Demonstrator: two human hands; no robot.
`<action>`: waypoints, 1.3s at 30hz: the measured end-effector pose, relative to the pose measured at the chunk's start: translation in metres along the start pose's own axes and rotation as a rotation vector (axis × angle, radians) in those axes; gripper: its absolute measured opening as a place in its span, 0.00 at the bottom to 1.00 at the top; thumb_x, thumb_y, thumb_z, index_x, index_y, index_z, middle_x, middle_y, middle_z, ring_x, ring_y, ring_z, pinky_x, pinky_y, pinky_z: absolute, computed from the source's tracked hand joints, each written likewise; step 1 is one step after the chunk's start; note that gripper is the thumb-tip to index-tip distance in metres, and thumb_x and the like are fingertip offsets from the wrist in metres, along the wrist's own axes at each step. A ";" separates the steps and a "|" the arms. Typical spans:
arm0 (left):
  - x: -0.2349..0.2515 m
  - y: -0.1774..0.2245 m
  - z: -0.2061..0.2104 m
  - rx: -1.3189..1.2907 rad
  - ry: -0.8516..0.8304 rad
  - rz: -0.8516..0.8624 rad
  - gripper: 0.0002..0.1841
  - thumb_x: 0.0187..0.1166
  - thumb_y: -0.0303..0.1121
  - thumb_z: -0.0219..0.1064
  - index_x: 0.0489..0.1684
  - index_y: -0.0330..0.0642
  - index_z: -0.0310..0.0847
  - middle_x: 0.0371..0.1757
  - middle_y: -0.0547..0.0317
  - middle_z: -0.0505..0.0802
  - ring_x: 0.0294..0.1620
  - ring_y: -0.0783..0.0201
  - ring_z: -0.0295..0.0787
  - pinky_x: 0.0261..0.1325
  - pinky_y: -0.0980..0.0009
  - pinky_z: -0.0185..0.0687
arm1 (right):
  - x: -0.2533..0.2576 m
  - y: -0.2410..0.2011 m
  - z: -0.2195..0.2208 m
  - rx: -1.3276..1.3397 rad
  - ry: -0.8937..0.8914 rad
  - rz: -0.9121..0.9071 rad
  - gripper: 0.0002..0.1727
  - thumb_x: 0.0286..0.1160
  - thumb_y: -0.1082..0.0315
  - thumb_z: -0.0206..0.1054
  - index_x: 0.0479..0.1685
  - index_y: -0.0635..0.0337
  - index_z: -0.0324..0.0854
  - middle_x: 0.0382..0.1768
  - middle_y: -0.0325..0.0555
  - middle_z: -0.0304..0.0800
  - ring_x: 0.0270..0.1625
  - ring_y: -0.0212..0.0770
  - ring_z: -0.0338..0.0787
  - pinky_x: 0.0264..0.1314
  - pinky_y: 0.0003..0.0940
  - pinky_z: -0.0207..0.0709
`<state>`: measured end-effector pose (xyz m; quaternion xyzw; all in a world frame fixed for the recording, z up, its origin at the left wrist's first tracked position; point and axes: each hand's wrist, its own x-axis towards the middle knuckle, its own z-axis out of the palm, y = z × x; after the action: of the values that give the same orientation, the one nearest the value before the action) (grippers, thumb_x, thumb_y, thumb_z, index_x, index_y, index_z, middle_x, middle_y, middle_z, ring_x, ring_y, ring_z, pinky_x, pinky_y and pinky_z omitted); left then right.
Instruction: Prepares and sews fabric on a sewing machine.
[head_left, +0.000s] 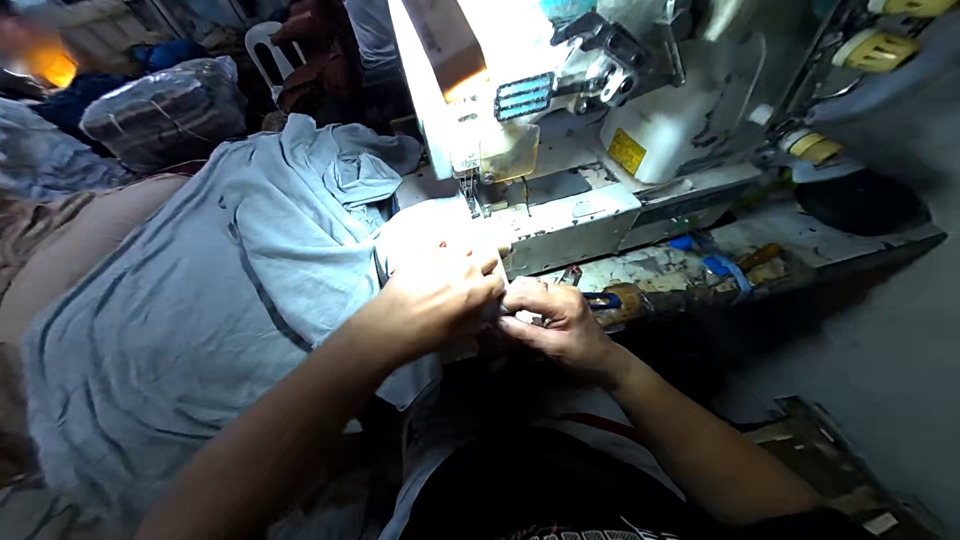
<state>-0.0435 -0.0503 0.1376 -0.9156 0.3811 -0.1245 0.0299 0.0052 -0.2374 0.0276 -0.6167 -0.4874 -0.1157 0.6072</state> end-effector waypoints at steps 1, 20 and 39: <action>0.002 -0.009 0.001 -0.045 -0.066 0.025 0.03 0.69 0.30 0.70 0.29 0.45 0.89 0.32 0.57 0.90 0.34 0.56 0.88 0.39 0.54 0.76 | 0.000 0.007 0.001 0.004 -0.001 0.031 0.06 0.70 0.71 0.71 0.34 0.66 0.92 0.37 0.41 0.93 0.49 0.26 0.88 0.58 0.21 0.80; -0.001 -0.079 -0.023 0.068 0.020 -0.038 0.14 0.70 0.43 0.61 0.14 0.50 0.74 0.16 0.63 0.72 0.25 0.59 0.74 0.38 0.57 0.60 | 0.018 0.058 0.012 0.035 0.056 0.156 0.07 0.71 0.68 0.76 0.34 0.63 0.95 0.34 0.41 0.96 0.35 0.20 0.90 0.42 0.16 0.84; -0.001 -0.087 -0.030 0.035 0.132 -0.045 0.18 0.74 0.43 0.60 0.12 0.48 0.71 0.17 0.61 0.71 0.30 0.57 0.70 0.46 0.55 0.56 | 0.024 0.053 0.012 0.082 0.064 0.166 0.05 0.69 0.72 0.77 0.32 0.67 0.93 0.32 0.42 0.95 0.29 0.18 0.86 0.36 0.13 0.81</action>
<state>0.0087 0.0132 0.1795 -0.9132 0.3592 -0.1917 0.0180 0.0514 -0.2050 0.0084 -0.6257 -0.4195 -0.0645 0.6545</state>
